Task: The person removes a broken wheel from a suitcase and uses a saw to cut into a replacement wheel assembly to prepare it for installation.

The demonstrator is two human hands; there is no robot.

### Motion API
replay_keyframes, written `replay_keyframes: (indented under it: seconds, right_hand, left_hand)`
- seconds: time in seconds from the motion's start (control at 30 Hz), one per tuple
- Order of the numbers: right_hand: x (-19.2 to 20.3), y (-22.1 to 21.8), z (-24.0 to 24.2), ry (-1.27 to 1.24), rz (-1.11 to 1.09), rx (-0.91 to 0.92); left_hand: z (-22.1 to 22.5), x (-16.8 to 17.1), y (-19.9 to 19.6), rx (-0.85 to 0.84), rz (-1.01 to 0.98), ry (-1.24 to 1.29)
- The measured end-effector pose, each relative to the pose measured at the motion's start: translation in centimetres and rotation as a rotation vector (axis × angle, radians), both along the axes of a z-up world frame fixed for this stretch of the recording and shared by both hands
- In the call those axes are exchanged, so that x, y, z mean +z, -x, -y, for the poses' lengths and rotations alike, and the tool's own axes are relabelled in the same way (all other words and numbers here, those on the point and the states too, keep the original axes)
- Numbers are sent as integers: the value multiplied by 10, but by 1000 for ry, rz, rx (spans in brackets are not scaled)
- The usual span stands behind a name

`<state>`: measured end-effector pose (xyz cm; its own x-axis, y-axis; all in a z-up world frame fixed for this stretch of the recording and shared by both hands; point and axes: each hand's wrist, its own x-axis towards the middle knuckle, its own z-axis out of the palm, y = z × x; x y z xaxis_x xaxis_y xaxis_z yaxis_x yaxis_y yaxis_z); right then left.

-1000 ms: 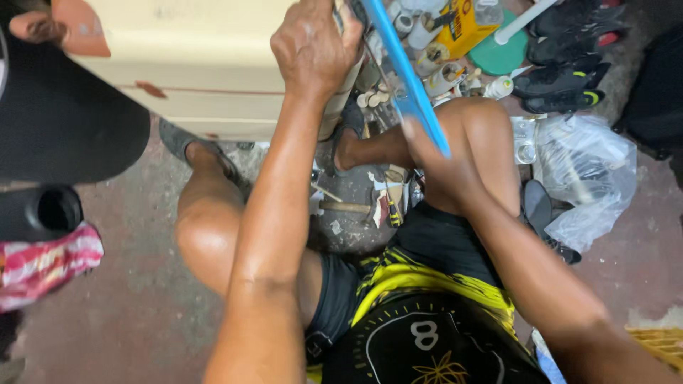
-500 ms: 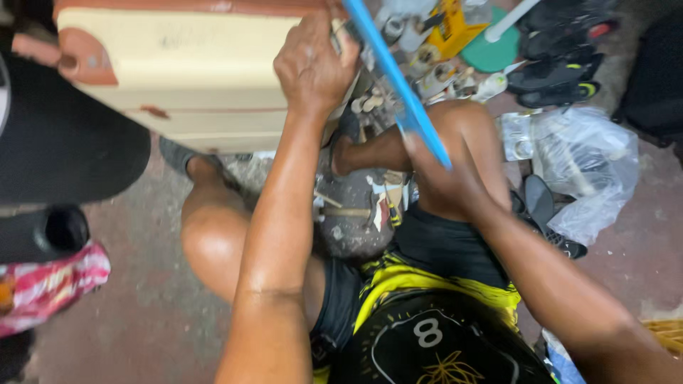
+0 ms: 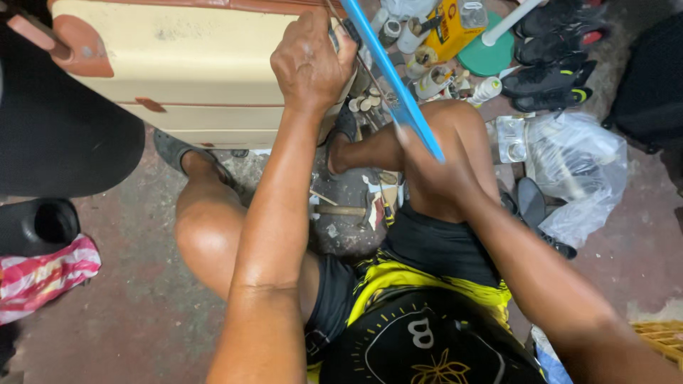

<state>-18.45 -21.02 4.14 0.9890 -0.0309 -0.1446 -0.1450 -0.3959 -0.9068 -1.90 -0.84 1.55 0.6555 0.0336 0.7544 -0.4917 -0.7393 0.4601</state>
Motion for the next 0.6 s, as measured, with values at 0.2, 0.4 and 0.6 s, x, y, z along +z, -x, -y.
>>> replay_keyframes:
  seconds: [0.2,0.4,0.6]
  right_hand:
    - [12,107,31,-32,14,50]
    - [-9,-65,-25,-51,162,86]
    - [8,122,29,109,-18,15]
  left_hand:
    - [-1,10,8,-7,-14,30]
    - [-6,1,1,9,-20,27]
    - [-8,4,-1,1,44,71]
